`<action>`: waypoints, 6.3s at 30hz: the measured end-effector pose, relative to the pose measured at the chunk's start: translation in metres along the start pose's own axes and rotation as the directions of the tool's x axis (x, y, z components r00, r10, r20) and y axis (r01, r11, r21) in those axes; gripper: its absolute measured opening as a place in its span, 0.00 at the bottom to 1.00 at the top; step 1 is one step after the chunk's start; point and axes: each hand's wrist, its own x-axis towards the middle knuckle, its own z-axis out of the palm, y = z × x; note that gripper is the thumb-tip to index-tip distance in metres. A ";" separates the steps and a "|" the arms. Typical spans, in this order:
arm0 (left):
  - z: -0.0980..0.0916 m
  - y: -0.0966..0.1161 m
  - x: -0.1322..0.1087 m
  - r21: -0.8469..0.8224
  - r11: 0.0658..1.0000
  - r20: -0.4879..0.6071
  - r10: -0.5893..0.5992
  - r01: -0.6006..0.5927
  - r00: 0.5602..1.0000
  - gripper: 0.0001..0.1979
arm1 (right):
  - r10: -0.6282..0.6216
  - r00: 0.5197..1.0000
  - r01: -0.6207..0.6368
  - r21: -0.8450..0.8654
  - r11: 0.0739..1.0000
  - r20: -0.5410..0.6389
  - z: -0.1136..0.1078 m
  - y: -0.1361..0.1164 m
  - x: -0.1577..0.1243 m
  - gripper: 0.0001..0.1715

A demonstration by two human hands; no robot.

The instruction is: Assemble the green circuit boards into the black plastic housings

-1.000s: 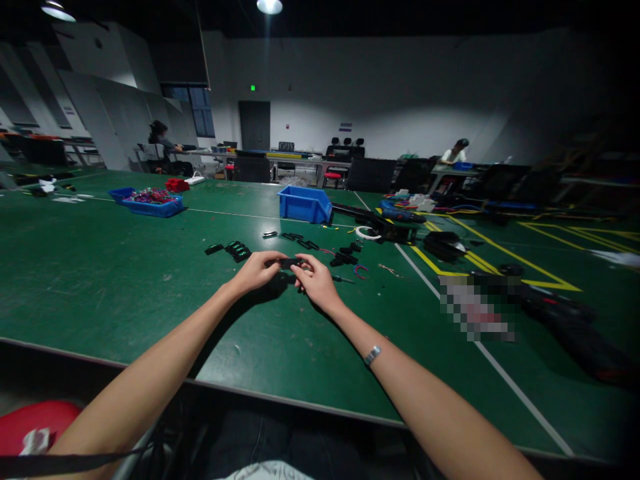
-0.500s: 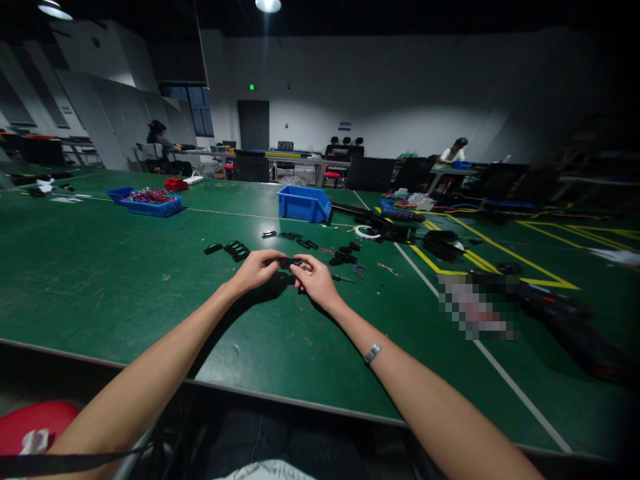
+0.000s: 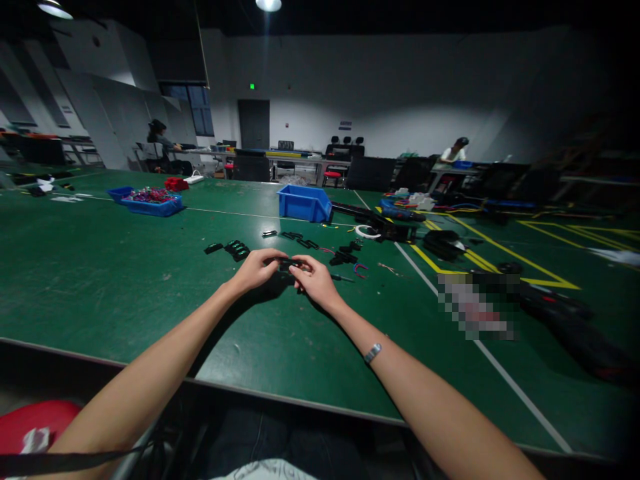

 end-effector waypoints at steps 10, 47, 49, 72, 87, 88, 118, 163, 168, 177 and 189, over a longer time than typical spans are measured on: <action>-0.001 0.003 0.001 -0.030 0.999 -0.010 -0.011 0.010 1.000 0.18 | 0.027 0.999 -0.027 -0.001 1.000 0.025 0.000 -0.001 -0.001 0.26; 0.004 0.004 0.002 -0.276 0.947 0.033 -0.164 0.167 0.986 0.17 | -0.006 0.999 0.007 0.041 0.999 -0.047 -0.001 0.003 0.001 0.31; 0.004 0.003 0.003 -0.299 0.942 0.026 -0.156 0.156 0.987 0.16 | -0.007 0.999 0.009 0.033 0.999 -0.051 -0.001 0.003 0.001 0.30; 0.003 0.001 0.005 -0.374 0.918 0.040 -0.128 0.133 0.991 0.15 | 0.005 0.999 -0.004 0.021 1.000 -0.033 -0.002 0.002 0.002 0.26; 0.005 -0.004 0.007 -0.400 0.907 0.069 -0.112 0.131 0.991 0.16 | -0.001 0.998 0.004 0.035 0.999 -0.066 -0.003 0.006 0.003 0.26; 0.005 -0.003 0.007 -0.398 0.908 0.068 -0.113 0.131 0.991 0.16 | 0.000 0.997 0.002 0.039 0.999 -0.072 -0.003 0.005 0.003 0.26; 0.009 0.001 0.003 -0.232 0.971 0.093 -0.035 0.056 0.995 0.17 | 0.045 0.996 -0.040 0.075 0.996 -0.071 -0.005 -0.002 0.005 0.26; 0.007 -0.002 0.004 -0.700 0.572 0.330 -0.272 0.428 0.904 0.15 | 0.041 0.999 -0.041 0.005 0.999 -0.015 -0.009 -0.016 -0.002 0.28; 0.007 -0.002 0.004 -0.703 0.547 0.372 -0.262 0.455 0.890 0.15 | 0.084 0.996 -0.085 0.068 0.994 0.005 -0.010 -0.010 0.000 0.29; 0.005 -0.001 0.004 -0.696 0.567 0.369 -0.245 0.441 0.896 0.14 | 0.099 0.994 -0.103 0.106 0.989 0.042 -0.013 -0.006 0.002 0.24; 0.005 -0.002 0.005 -0.684 0.585 0.350 -0.262 0.437 0.899 0.14 | 0.095 0.995 -0.097 0.158 0.983 0.024 -0.013 -0.002 0.004 0.23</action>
